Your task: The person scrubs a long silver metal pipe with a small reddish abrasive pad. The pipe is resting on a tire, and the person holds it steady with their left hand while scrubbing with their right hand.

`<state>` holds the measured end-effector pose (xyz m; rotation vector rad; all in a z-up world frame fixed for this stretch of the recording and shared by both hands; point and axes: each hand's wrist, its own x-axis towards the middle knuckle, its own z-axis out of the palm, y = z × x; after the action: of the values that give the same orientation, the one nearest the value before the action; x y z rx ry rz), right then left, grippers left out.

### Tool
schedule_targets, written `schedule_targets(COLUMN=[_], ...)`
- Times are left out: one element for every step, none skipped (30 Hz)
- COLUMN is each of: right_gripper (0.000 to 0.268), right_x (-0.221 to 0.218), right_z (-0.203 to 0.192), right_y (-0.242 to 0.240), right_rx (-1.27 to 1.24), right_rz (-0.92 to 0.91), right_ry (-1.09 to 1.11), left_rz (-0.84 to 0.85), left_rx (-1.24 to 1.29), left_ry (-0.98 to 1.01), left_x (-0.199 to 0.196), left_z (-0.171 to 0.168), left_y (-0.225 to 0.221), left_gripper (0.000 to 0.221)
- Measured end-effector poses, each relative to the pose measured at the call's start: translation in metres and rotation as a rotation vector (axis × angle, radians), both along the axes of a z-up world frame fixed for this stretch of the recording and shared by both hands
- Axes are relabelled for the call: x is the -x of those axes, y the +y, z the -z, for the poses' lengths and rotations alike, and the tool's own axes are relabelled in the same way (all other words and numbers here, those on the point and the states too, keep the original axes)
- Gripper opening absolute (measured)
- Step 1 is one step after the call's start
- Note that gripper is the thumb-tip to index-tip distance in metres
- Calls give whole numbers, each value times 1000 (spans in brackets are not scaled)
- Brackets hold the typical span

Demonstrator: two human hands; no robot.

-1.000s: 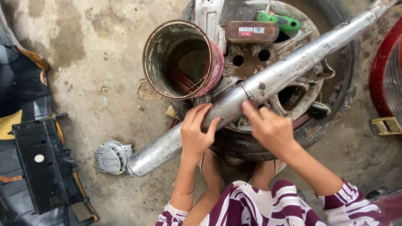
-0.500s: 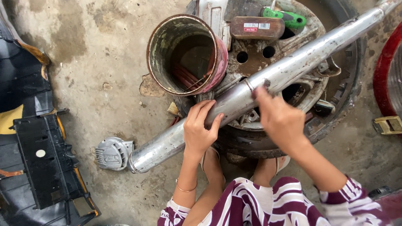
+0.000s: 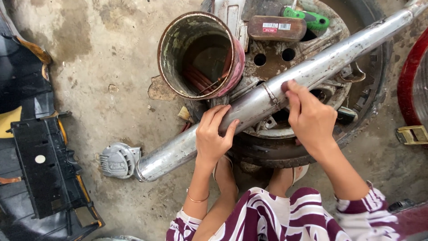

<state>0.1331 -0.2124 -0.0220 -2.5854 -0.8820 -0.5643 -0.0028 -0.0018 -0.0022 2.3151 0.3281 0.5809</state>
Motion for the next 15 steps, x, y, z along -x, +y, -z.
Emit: schedule_targets(right_gripper=[26,24,21,21,22,23,23,22,23,23,21,21,21,18,16], right_x=[13,26,35,28,28,28,20,11,2,16,26,36,35,35,37], right_z=[-3,-6,-9,-7,-6,-5,-5,-6,-8,-7,-6,-5,-5,-4,-4], right_y=[6,11,20,18,13,9,7,5,4,7,11,15,14,14,12], right_rx=[4,16,18,11,65,118,121,29,-66,-64,2,67,70,19,-30], right_rz=[-3,-42,-81,-84,-120,-157,-160,-76,6,0,-51,-101,-102,-121,-141], right_ry=[-1,-2,-12,-23,1,25,31,56,78,81,30,-23,-30,24,85], left_rz=[-3,-5,-8,-11,-7,-3,-5,-7,-12,-18,-10,-3,-4,-5,-7], left_rx=[4,7,1,-6,-2,1,4,5,4,5,7,9,11,11,13], left_ry=[-1,6,4,-6,0,5,10,7,2,5,9,12,5,10,21], left_x=[2,3,0,-3,-2,0,0,0,-1,2,1,0,-1,-2,0], left_z=[0,-1,-1,-1,-2,-1,0,0,1,0,-1,-1,-2,-2,-3], left_y=[-2,-4,-1,0,0,0,-1,-1,-1,-2,-1,0,0,1,0], left_gripper=[34,34,34,34,34,34,34,34,34,34,34,34,34,34,34])
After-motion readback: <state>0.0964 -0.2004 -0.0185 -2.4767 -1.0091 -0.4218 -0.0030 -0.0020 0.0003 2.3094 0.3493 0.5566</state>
